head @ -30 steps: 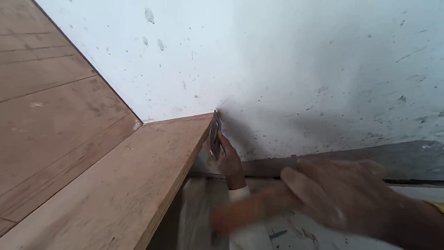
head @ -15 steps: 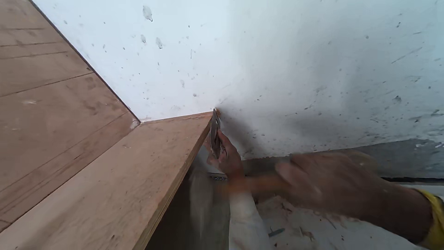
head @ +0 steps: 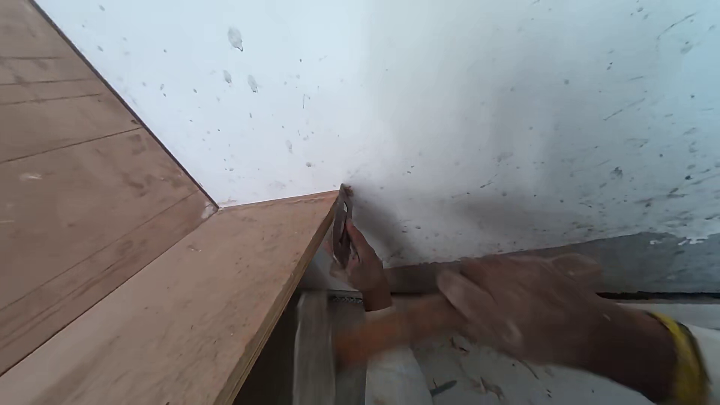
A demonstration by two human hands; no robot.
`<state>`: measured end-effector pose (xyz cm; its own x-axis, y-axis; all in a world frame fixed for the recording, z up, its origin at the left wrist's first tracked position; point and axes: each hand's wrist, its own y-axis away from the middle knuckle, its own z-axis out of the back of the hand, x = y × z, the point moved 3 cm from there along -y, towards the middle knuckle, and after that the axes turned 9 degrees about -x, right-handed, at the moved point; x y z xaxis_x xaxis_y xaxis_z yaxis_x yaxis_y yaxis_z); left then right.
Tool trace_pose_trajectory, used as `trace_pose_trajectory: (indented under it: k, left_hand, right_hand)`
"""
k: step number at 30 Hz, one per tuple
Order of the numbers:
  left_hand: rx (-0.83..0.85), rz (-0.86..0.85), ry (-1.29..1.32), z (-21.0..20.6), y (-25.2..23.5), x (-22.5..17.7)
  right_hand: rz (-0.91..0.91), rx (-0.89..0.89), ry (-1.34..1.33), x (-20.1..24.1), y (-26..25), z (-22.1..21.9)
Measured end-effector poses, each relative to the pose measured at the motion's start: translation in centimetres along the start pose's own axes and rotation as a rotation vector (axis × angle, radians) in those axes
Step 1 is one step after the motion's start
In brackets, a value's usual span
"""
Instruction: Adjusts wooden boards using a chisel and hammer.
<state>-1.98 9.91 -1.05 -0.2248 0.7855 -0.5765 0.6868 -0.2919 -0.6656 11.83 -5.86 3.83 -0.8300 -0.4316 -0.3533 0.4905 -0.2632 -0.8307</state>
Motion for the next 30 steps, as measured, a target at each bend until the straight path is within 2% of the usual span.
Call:
trace_pose_trajectory:
  k: [2, 4, 6, 7, 8, 10, 12, 13, 15, 16, 19, 24, 27, 30]
  left_hand:
    - [-0.006, 0.082, 0.051, -0.1, 0.0, 0.0]
    - [0.018, 0.117, 0.119, 0.0, 0.2, -0.3]
    - [0.056, 0.197, 0.200, 0.2, 0.2, -1.3]
    - [0.085, 0.303, 0.248, 0.4, 0.2, -2.4]
    - [0.164, 0.416, 0.293, 0.8, 0.1, -3.8]
    - [0.463, 0.557, 0.312, 1.9, 0.3, -6.0]
    - [0.822, 0.586, 0.290, 2.5, 0.3, -7.1]
    - [0.947, 0.590, 0.283, 2.6, 0.4, -7.8]
    - [1.148, 0.601, 0.317, 2.6, 1.3, -8.8]
    - [1.197, 0.621, 0.345, 2.6, 1.9, -9.5]
    - [1.154, 0.742, 0.440, 3.1, 3.4, -12.2]
    - [0.973, 0.865, 0.516, 3.3, 4.7, -14.7]
    - [0.898, 0.956, 0.521, 3.5, 4.7, -14.4]
    - [0.780, 0.946, 0.540, 4.5, 3.1, -13.0]
  right_hand:
    - [0.032, -0.083, -0.062, 1.1, 0.1, 1.6]
    - [0.029, -0.083, -0.079, 1.7, 0.9, 2.6]
    - [-0.046, -0.045, -0.047, 2.0, 2.1, 3.4]
    - [-0.110, -0.022, -0.033, 2.1, 2.7, 3.8]
    - [-0.188, -0.004, -0.036, 2.3, 3.4, 4.2]
    - [-0.379, 0.005, -0.083, 2.8, 4.7, 5.5]
    - [-0.616, -0.047, -0.157, 3.1, 5.7, 6.9]
    - [-0.748, -0.082, -0.212, 3.2, 6.2, 7.4]
    - [-0.977, -0.177, -0.307, 3.2, 7.4, 8.1]
    - [-1.088, -0.217, -0.359, 3.3, 7.7, 8.4]
    - [-1.348, -0.272, -0.534, 4.0, 8.2, 8.7]
    - [-1.609, -0.292, -0.778, 5.6, 9.2, 8.4]
    - [-1.604, -0.347, -0.830, 6.2, 9.4, 8.2]
    - [-1.557, -0.287, -0.810, 6.9, 10.1, 8.4]
